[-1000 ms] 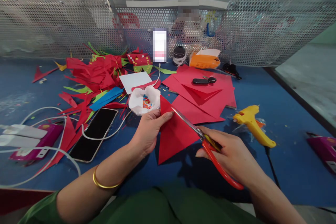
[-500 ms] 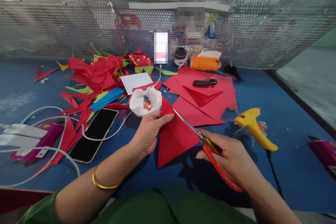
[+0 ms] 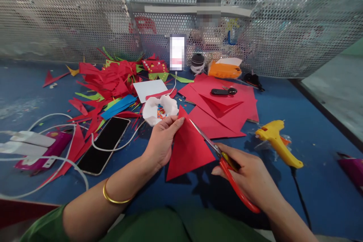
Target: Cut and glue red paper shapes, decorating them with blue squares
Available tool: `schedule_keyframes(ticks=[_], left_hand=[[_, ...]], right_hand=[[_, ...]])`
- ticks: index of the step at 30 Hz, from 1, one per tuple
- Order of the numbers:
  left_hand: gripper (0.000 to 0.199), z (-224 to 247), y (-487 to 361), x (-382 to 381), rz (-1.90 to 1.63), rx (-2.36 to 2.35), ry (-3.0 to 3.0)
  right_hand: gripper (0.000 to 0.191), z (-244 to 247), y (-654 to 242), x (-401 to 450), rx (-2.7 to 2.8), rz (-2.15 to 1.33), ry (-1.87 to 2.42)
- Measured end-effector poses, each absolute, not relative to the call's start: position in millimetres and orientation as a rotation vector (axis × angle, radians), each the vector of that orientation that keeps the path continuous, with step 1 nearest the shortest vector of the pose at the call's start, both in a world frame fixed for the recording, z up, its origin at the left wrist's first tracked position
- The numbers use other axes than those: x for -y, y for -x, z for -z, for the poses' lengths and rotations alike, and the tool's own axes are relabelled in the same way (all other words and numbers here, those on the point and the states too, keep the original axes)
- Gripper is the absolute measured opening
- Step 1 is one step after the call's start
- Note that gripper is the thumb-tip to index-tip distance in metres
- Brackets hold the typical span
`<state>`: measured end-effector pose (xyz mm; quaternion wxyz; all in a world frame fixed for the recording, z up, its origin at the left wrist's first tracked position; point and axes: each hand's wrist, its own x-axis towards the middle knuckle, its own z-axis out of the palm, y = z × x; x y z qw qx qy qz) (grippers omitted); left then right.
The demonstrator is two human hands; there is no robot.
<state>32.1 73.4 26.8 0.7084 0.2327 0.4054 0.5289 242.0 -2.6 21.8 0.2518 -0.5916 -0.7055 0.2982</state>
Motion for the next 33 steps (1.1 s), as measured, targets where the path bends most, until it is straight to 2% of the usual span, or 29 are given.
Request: schedule_keyframes(ticks=[15,27,30,33], left_hand=[[0.021,-26.0,-34.6,-69.5,-1.123,-0.957,-0.573],[0.018,-25.8,-35.7,-66.5,-1.072,-0.929,-0.545],[0.019,-26.7,-35.6,-66.4,-1.064,-0.937,-0.551],[0.019,-26.1,-35.7,-66.2,-1.055,-0.942,-0.567]], right_hand=[[0.065,-20.7,-239.7,2.6,2.0,-0.743,1.646],[0.036,-22.1,-234.5,2.9,1.857,-1.046,1.568],[0.041,-21.0,-235.9,2.8,1.856,-1.039,1.577],[0.055,-18.9,-238.3,3.5,1.871,-0.993,1.605]])
